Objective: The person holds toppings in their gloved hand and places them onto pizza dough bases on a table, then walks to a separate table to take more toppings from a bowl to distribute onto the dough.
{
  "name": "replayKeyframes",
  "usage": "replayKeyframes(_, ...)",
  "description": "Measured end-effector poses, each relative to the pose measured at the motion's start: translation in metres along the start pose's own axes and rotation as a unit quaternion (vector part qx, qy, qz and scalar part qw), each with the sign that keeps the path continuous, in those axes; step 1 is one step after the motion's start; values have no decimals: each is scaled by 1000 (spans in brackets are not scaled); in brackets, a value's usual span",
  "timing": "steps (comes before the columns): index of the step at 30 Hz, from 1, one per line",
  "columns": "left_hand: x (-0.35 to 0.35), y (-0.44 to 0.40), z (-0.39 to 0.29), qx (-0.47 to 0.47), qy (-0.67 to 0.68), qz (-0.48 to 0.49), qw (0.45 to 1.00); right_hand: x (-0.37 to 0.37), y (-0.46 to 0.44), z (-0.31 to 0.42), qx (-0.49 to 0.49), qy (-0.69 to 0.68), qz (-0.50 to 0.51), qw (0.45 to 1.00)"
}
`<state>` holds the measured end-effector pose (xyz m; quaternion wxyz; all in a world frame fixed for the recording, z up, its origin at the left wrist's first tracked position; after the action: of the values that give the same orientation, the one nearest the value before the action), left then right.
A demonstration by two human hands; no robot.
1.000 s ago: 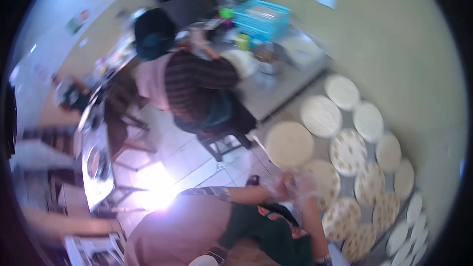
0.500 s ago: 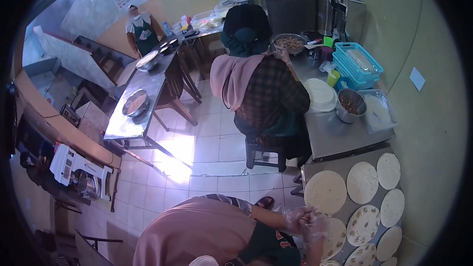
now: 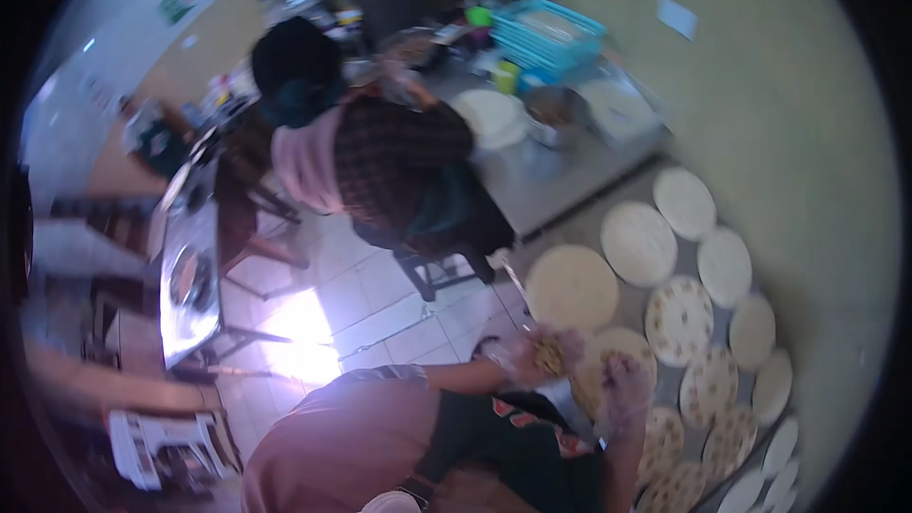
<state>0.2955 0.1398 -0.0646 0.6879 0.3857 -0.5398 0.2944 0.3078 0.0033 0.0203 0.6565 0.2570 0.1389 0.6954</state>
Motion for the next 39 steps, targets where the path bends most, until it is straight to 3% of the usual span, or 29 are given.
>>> replayKeyframes(1, -5, -2, -2, -17, 9, 6, 1000, -9, 9, 4, -11, -38, -33, 999)
replayKeyframes(3, -12, -9, -3, -7, 117, 151, 981, -45, 17, -13, -9, -87, -86, 992)
replayKeyframes(5, -4, 4, -11, 21, 42, -5, 999, -90, 20, -41, -16, -86, -137, 987)
replayKeyframes(9, 11, 17, -19, 37, -8, -137, 990, -147, 41, -85, 4, -106, -278, 955)
replayKeyframes(11, 8, 18, -21, 17, -17, -153, 988, -164, 46, -112, 10, -95, -315, 944)
replayKeyframes(12, 5, 18, -24, 21, -31, -165, 986, -169, 44, -128, 31, -22, -327, 944)
replayKeyframes(13, 5, 17, -22, 13, -30, -167, 985, -168, 44, -136, 54, 52, -334, 940)
replayKeyframes(16, 9, 15, -19, 19, -46, -177, 983, -143, 38, -163, 108, -23, -271, 956)
replayKeyframes(18, 10, 13, -17, 14, -37, -179, 983, -127, 28, -172, 105, 109, -255, 955)
replayKeyframes(19, 10, 12, -17, 13, -28, -178, 984, -120, 25, -171, 106, 108, -257, 955)
replayKeyframes(21, 10, 12, -16, 11, -34, -178, 983, -104, 19, -155, 54, 287, -275, 916)
replayKeyframes(22, 11, 11, -16, 9, -39, -176, 984, -98, 17, -151, 54, 286, -275, 916)
replayKeyframes(24, 11, 12, -17, 10, -34, -176, 984, -93, 16, -140, 71, 401, -310, 859)
replayKeyframes(31, 12, 12, -18, 11, -23, -170, 985, -96, 19, -136, 66, 406, -321, 853)
replayKeyframes(34, 16, 6, -13, -4, -18, -145, 989, -96, 20, -124, 53, 339, -332, 879)
replayKeyframes(36, 19, 2, -9, -16, -19, -133, 991, -97, 25, -115, 42, 131, -283, 949)
replayKeyframes(37, 22, -1, -5, -28, -21, -122, 992, -99, 23, -111, 40, 132, -282, 950)
replayKeyframes(39, 28, -7, 1, -34, -26, -104, 994, -90, 12, -116, 67, -202, -148, 966)
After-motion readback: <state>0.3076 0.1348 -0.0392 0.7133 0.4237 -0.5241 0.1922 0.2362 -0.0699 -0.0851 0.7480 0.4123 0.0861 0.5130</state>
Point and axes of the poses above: each hand's wrist, its own y-axis away from the middle knuckle, its own x-axis out of the palm, z = x × y, the point moved 6 cm from there along -y, towards the middle knuckle, and after that the axes turned 8 degrees about x, right-handed, at the moved point
